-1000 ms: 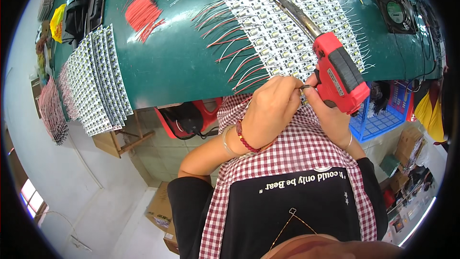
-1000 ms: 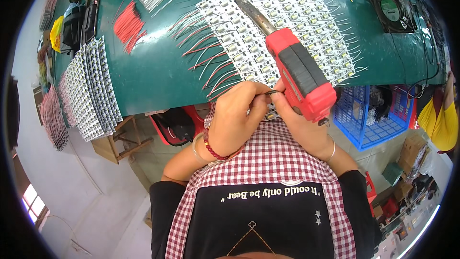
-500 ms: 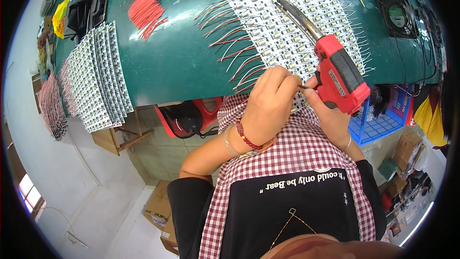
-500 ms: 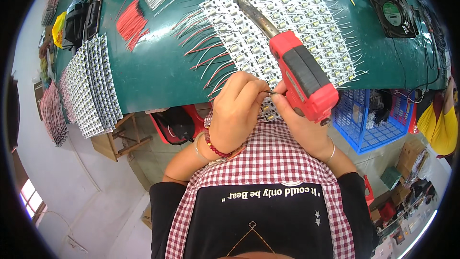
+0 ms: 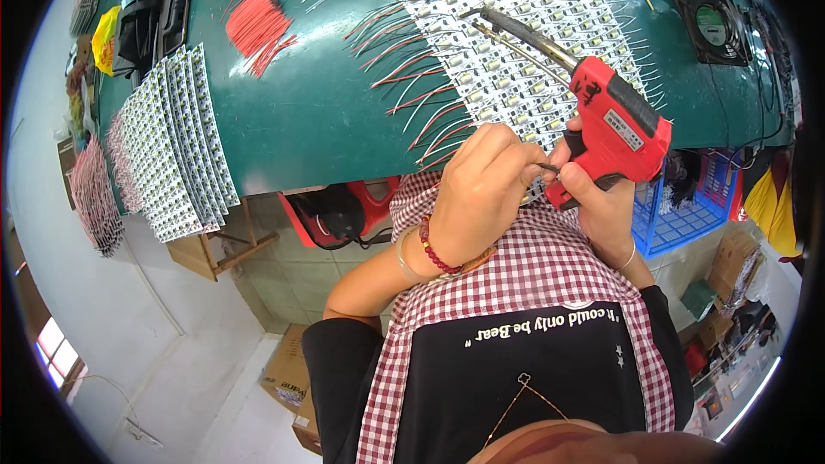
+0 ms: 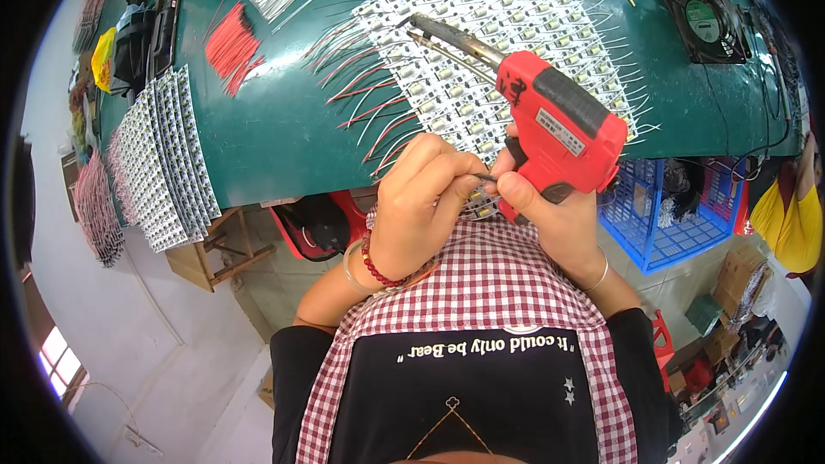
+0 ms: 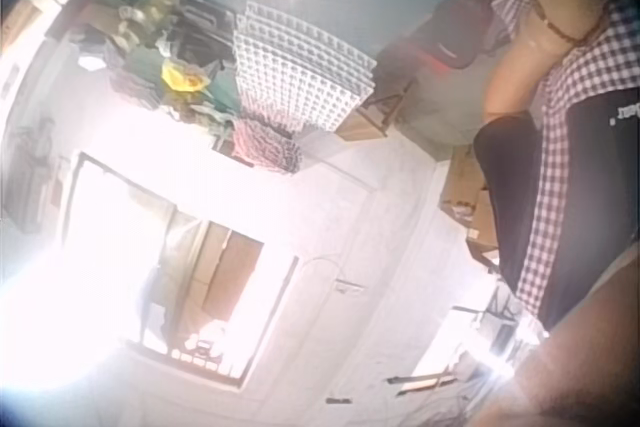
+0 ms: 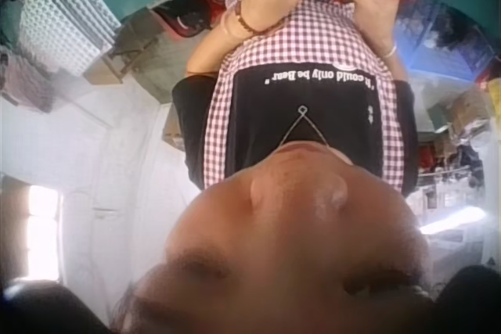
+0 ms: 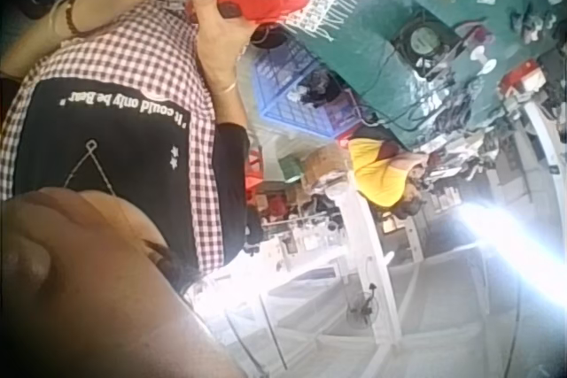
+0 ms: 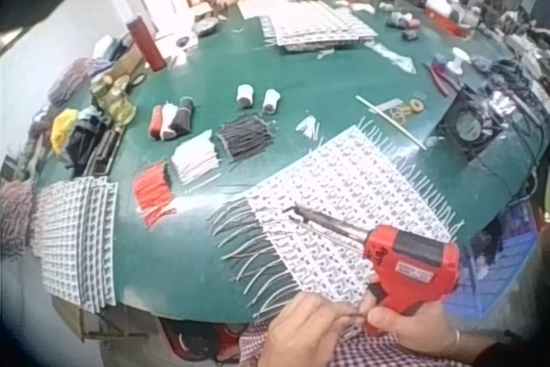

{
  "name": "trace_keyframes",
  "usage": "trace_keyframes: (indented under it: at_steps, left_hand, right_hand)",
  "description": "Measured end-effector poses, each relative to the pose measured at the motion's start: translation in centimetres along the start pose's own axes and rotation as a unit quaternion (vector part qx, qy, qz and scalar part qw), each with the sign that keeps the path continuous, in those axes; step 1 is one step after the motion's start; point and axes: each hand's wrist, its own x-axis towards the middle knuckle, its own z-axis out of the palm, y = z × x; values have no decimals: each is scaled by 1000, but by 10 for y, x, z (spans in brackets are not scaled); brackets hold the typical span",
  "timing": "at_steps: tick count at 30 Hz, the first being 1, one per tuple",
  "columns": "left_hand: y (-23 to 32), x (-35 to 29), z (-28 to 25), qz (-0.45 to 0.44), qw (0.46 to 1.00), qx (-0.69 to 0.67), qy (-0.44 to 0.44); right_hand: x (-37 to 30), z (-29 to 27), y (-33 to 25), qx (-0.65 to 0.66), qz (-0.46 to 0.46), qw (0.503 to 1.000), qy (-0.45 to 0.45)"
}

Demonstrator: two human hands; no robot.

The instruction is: The person uses a soldering iron to attach red and black wires to a large LED panel. They repeatedly pick up wires, position them on the panel, and apply heat to secure them. The person also uses a wooden stick to adjust the wires on the panel.

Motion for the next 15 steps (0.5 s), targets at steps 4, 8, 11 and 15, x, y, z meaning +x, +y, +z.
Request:
trace_keyframes:
  at_steps: [4, 8, 11, 15]
  left_hand:
    - [-7, 8, -8, 22, 999, 34, -7]
    - [-55, 34, -33, 73, 978, 198, 4]
    - [-77, 47, -48, 140, 955, 258, -46]
    - [-85, 61, -51, 242, 929, 262, -96]
  right_hand:
    - [0, -4, 7, -5, -35, 999, -8]
    - [-3, -9, 3, -26, -55, 996, 58]
    - [-10, -29, 5, -62, -27, 996, 50]
    - [-18, -42, 14, -66, 2, 997, 45]
